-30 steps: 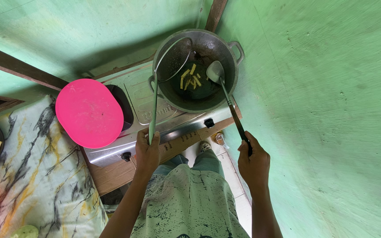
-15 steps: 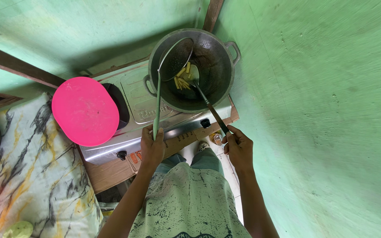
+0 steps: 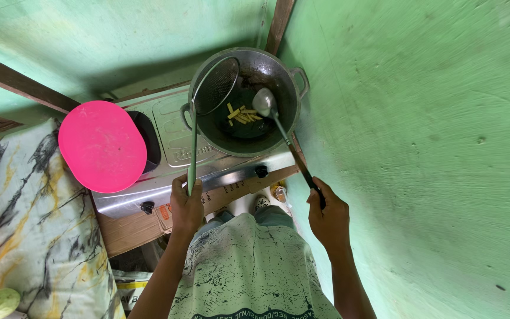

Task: The person fries plantain slices in a wok on a gas stove, using a slotted spoon and a spatula to stir and lift the pieces. The person removes the cooked plantains from the oil and places them into a nearby bowl.

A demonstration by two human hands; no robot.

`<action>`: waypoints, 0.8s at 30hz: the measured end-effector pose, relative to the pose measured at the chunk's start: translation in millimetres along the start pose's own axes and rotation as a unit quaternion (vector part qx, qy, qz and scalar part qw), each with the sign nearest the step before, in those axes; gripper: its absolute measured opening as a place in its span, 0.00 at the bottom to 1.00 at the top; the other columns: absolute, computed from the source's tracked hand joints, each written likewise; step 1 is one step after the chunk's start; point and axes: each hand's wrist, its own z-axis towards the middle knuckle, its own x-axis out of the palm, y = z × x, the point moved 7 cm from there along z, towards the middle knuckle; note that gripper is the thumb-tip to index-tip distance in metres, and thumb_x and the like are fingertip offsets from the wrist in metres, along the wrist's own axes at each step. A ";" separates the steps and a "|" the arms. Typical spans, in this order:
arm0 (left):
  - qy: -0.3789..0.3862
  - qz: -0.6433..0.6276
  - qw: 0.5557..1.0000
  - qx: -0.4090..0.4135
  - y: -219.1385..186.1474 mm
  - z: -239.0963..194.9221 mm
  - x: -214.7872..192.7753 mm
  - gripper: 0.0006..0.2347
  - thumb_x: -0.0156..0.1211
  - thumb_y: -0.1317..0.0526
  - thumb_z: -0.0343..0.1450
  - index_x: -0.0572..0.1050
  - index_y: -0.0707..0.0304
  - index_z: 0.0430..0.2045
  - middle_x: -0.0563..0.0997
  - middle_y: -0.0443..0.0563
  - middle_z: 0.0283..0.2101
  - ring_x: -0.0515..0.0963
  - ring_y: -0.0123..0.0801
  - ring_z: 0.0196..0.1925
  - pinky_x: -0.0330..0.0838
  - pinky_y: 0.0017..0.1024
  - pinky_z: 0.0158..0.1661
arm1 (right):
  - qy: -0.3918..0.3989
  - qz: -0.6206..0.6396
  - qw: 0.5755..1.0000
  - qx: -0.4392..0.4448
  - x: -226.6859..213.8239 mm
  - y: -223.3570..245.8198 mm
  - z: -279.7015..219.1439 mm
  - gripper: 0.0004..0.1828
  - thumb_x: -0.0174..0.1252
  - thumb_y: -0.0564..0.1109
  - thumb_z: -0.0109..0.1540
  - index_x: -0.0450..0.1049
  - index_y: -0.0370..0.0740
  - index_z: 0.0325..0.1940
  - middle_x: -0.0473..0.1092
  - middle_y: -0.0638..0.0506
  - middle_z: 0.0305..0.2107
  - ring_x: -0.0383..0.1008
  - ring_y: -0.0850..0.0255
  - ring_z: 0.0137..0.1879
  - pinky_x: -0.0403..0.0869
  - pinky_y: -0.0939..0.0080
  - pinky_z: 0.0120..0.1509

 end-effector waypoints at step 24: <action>0.031 -0.004 0.999 -0.022 7.8 -12.4 18.7 0.15 0.55 0.58 0.75 0.68 0.73 0.49 0.72 0.50 0.26 0.69 0.24 0.23 0.64 0.28 0.23 | 0.107 0.157 0.970 0.155 28.1 9.4 -21.0 0.20 0.53 0.40 0.67 0.73 0.36 0.63 0.74 0.52 0.23 0.66 0.71 0.22 0.66 0.67 0.25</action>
